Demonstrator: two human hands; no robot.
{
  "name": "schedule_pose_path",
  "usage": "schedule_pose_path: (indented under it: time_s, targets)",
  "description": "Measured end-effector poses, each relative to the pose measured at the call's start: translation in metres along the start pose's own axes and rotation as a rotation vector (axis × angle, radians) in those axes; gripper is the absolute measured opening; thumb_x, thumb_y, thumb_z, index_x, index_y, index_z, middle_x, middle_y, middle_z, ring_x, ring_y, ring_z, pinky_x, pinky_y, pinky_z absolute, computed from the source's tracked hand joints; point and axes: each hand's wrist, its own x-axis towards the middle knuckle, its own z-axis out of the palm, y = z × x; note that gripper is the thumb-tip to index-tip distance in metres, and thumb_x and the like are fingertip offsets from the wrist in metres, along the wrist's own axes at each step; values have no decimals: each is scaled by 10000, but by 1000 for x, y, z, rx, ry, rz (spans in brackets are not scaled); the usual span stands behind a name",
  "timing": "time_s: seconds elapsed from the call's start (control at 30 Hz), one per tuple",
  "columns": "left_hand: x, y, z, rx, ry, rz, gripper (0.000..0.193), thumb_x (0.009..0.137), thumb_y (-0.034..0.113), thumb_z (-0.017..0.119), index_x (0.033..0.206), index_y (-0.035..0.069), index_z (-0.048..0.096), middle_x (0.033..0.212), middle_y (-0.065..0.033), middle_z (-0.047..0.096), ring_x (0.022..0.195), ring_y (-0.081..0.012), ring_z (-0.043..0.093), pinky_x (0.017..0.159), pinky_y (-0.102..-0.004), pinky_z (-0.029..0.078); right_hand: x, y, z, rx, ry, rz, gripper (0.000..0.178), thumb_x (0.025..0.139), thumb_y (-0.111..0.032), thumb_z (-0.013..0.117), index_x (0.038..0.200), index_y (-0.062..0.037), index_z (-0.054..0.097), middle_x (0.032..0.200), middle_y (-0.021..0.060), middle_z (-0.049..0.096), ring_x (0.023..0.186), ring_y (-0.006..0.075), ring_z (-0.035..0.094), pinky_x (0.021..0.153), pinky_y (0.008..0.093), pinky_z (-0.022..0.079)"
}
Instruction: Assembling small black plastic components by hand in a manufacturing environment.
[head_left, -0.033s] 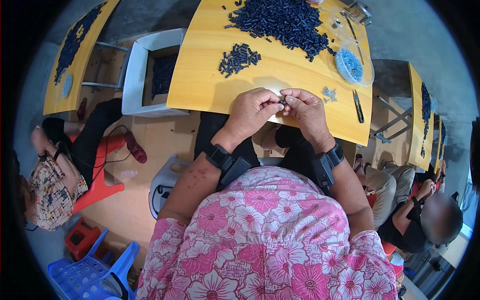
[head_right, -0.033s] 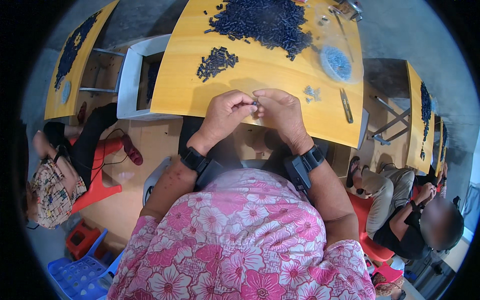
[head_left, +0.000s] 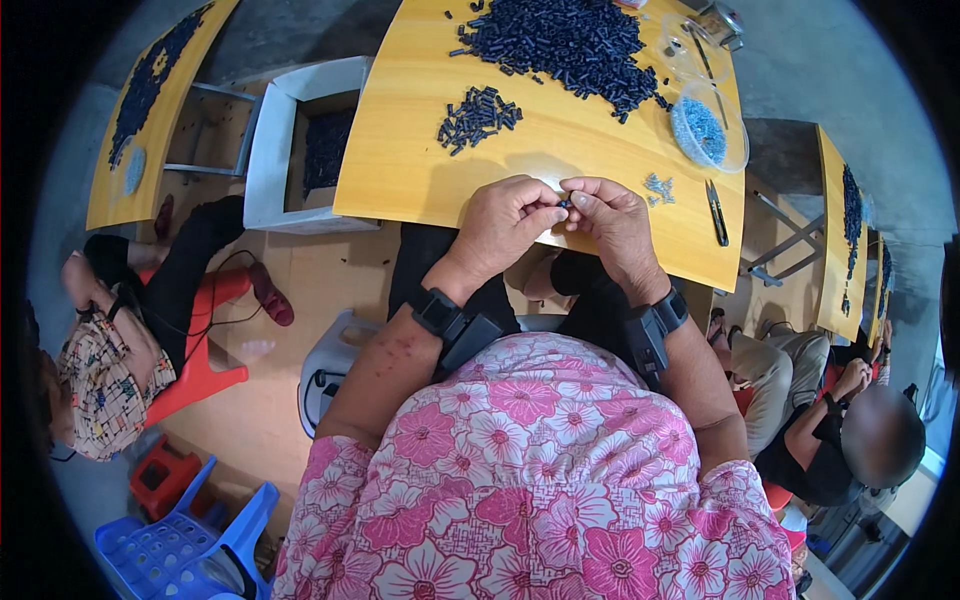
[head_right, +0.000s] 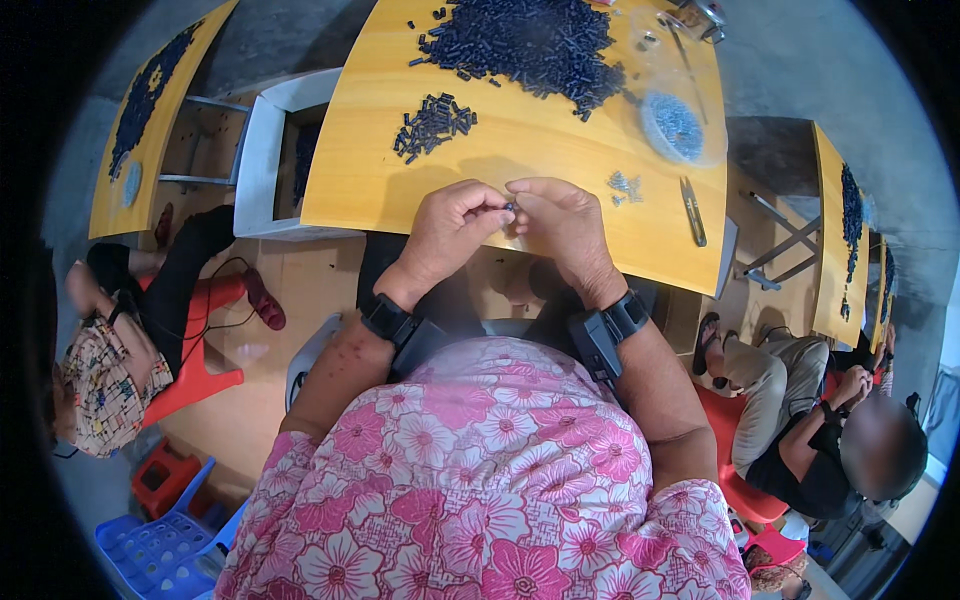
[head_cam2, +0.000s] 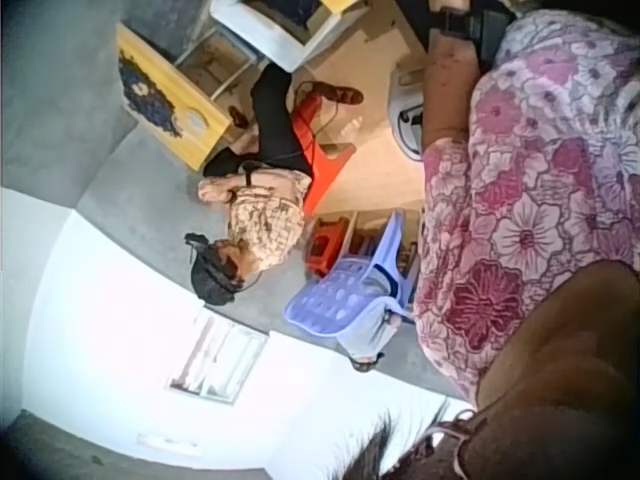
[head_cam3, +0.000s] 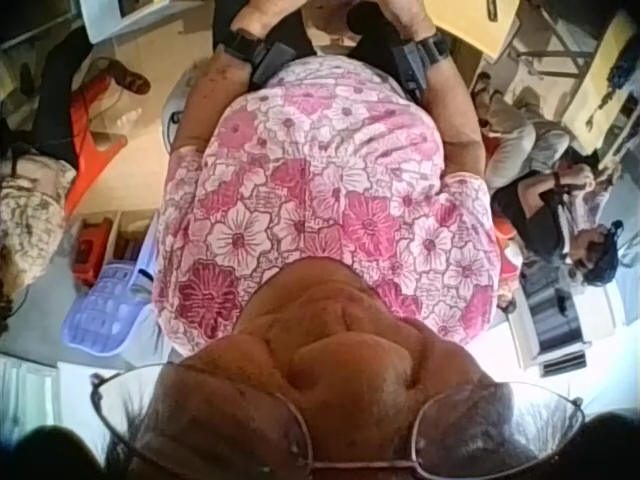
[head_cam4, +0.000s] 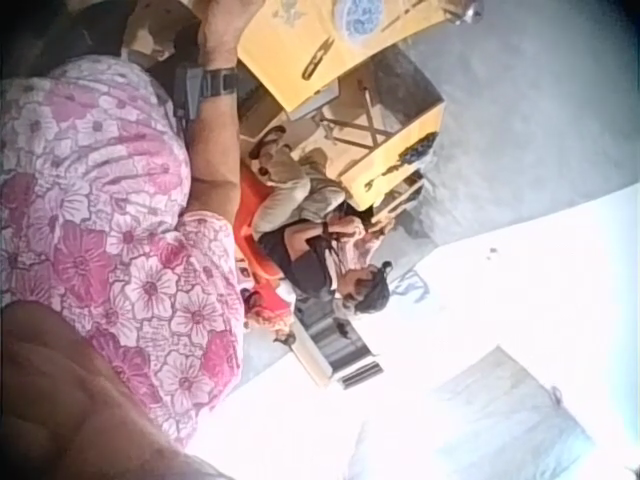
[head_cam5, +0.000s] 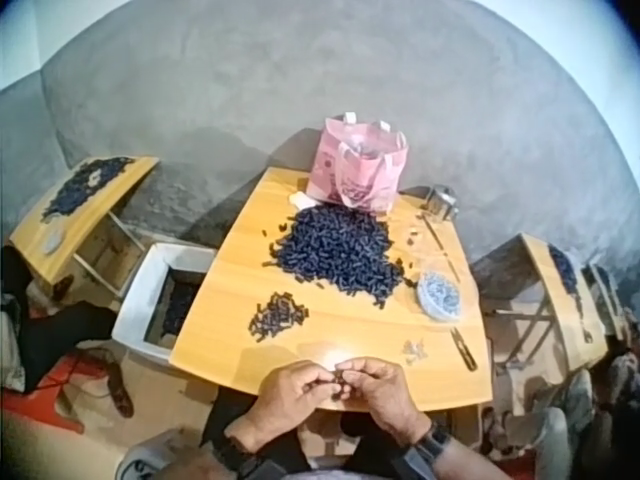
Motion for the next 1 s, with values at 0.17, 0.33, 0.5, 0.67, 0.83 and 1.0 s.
schedule_pose_path:
  time_s: [0.17,0.33,0.5,0.67,0.83,1.0]
  targets:
    - [0,0,0,6,-6,-13,86,845,56,672,895,-14,666,827,-58,657,738,-104,630,682,-245,508,-1,-1,2,-14,3,-16,156,914,-44,611,1036,24,681,801,53,670,690,110,617,693,267,551]
    - [0,-3,2,-39,3,-12,69,840,37,670,880,-18,660,843,-68,668,761,-112,657,691,-247,524,-1,0,2,-43,-3,-32,149,909,-39,618,1029,14,690,843,65,687,721,110,634,704,271,558]
    - [0,-3,2,-2,12,14,77,832,51,679,871,-13,663,827,-69,669,734,-126,654,673,-254,519,-4,-2,3,-169,9,-120,139,892,-21,636,1015,6,695,856,56,695,752,95,638,723,247,545]
    - [0,2,2,71,36,27,98,812,79,704,849,-4,670,792,-68,659,676,-134,619,635,-269,498,-4,-2,1,-245,-2,-175,125,891,-21,636,998,7,695,864,48,697,760,96,639,730,240,534]
    - [0,-4,3,77,45,51,109,803,93,720,833,-1,672,748,-71,645,650,-142,597,620,-276,485,1,2,-5,-348,-50,-221,121,885,-15,636,987,7,697,900,47,692,807,109,640,763,244,521]
    - [0,-3,2,49,69,30,121,789,155,712,797,36,692,722,-86,653,638,-217,629,602,-326,497,2,7,-4,-482,-80,-407,143,886,0,618,996,-8,708,955,41,667,908,115,626,827,254,498]
